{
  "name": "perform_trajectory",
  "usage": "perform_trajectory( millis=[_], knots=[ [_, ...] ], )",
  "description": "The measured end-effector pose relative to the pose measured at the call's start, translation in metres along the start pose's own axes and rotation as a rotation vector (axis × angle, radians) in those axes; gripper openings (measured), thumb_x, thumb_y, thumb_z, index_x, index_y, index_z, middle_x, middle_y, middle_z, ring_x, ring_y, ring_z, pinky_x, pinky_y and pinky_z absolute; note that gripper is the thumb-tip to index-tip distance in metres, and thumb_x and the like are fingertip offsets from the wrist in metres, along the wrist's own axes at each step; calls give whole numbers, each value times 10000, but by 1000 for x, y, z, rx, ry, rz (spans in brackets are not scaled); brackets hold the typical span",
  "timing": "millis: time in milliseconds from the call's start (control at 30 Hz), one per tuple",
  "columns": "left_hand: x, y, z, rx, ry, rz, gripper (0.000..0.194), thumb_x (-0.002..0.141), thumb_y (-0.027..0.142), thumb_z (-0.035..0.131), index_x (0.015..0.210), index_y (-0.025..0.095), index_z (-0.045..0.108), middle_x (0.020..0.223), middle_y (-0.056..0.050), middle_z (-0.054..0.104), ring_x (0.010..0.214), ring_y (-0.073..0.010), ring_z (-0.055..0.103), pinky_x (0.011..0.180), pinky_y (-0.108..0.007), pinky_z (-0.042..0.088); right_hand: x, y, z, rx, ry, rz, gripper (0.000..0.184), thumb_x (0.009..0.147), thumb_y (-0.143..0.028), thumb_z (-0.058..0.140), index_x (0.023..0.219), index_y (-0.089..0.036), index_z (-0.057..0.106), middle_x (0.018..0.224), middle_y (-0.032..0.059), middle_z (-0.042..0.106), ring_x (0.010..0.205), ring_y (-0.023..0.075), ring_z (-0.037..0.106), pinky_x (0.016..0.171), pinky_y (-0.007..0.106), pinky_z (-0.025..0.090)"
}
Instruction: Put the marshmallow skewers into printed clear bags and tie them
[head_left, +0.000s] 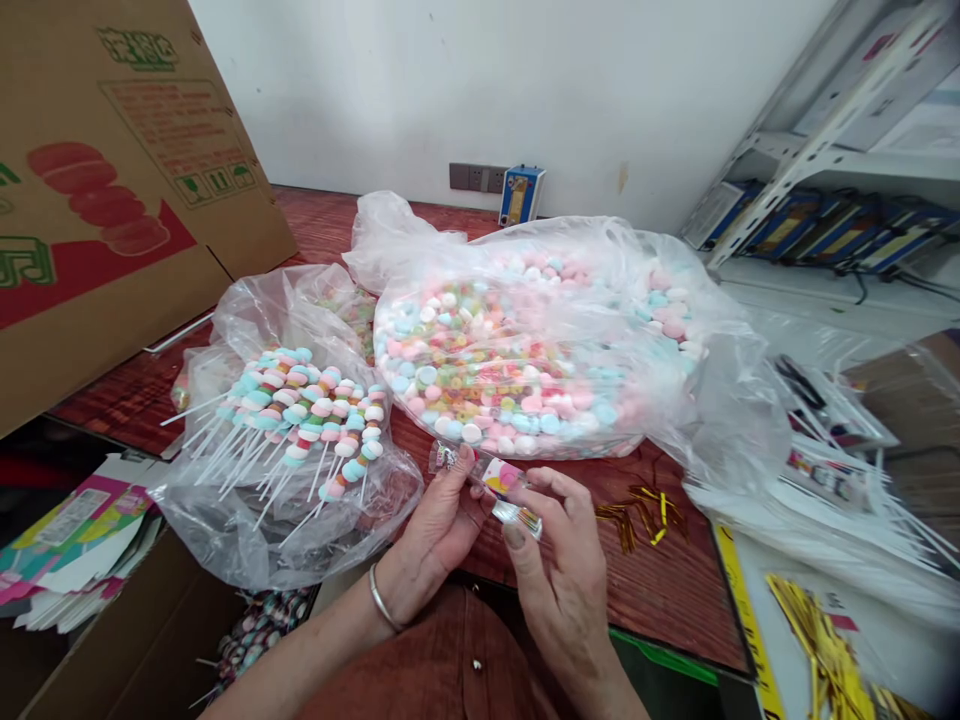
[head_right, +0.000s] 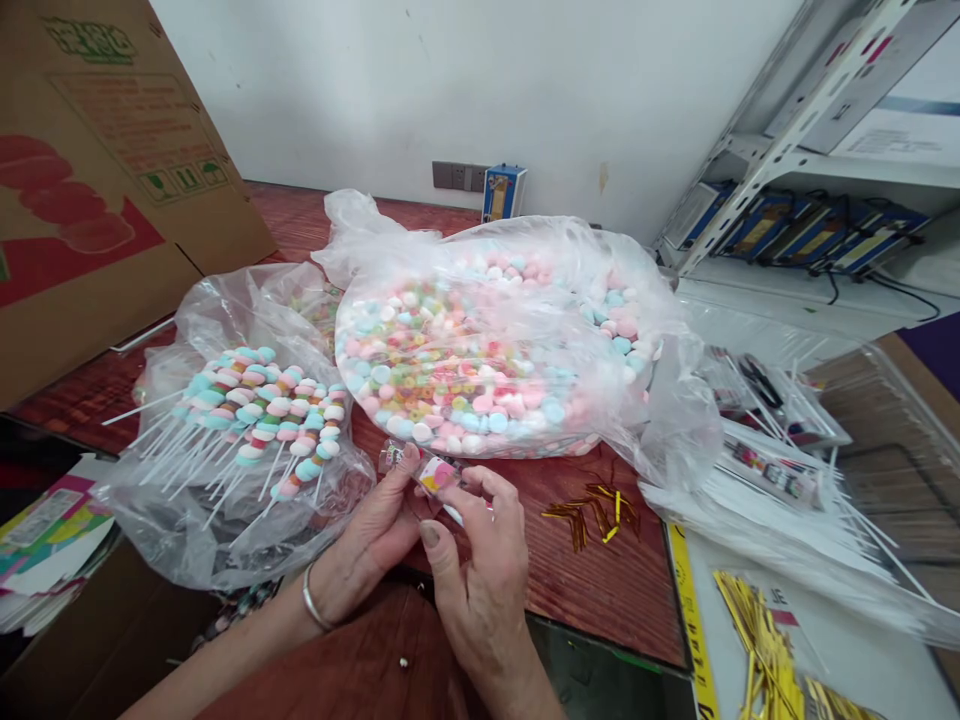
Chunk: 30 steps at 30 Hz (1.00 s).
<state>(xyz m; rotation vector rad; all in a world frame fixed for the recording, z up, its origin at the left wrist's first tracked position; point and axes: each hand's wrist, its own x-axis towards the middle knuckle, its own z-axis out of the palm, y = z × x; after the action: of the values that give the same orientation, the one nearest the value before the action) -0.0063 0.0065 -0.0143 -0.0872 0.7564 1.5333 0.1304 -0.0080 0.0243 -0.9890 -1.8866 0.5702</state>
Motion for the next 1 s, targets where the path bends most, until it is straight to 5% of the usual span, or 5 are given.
perform_trajectory(
  millis=[167, 467, 667, 800, 1000],
  knots=[
    [-9, 3, 8, 104, -71, 169, 302, 686, 267, 856, 906, 189, 664, 897, 7, 688, 829, -127, 626, 781, -241, 497, -2, 10, 14, -79, -35, -21, 254, 958, -270, 554, 1191, -193, 620, 1252, 140, 588, 1184, 269, 543, 982, 449, 472],
    [-20, 21, -15, 186, -330, -79, 308, 692, 230, 836, 948, 143, 689, 850, -24, 652, 716, -120, 590, 672, -240, 484, -4, 11, 14, -191, 31, -73, 181, 964, -288, 560, 1090, -192, 646, 1084, 114, 683, 995, 252, 617, 847, 414, 515],
    [-16, 18, -17, 153, -207, -63, 230, 692, 162, 834, 817, 135, 643, 692, 25, 582, 585, -65, 515, 535, -172, 417, -3, 7, 17, -194, 56, -170, 225, 945, -246, 600, 1147, -149, 611, 1124, 136, 636, 1043, 253, 585, 872, 427, 506],
    [-12, 14, -15, -7, -148, -200, 255, 718, 226, 827, 685, 111, 603, 581, 35, 508, 533, -56, 478, 539, -169, 441, 0, 0, 17, -151, 63, -124, 281, 946, -264, 607, 1209, -166, 613, 1259, 148, 542, 1167, 259, 543, 941, 425, 496],
    [-10, 15, -10, -153, -156, -242, 196, 722, 159, 809, 742, 93, 626, 593, 40, 505, 498, -33, 444, 480, -132, 412, 3, -3, 12, -153, 53, -127, 278, 948, -276, 599, 1209, -181, 616, 1267, 138, 538, 1199, 259, 528, 975, 423, 487]
  ],
)
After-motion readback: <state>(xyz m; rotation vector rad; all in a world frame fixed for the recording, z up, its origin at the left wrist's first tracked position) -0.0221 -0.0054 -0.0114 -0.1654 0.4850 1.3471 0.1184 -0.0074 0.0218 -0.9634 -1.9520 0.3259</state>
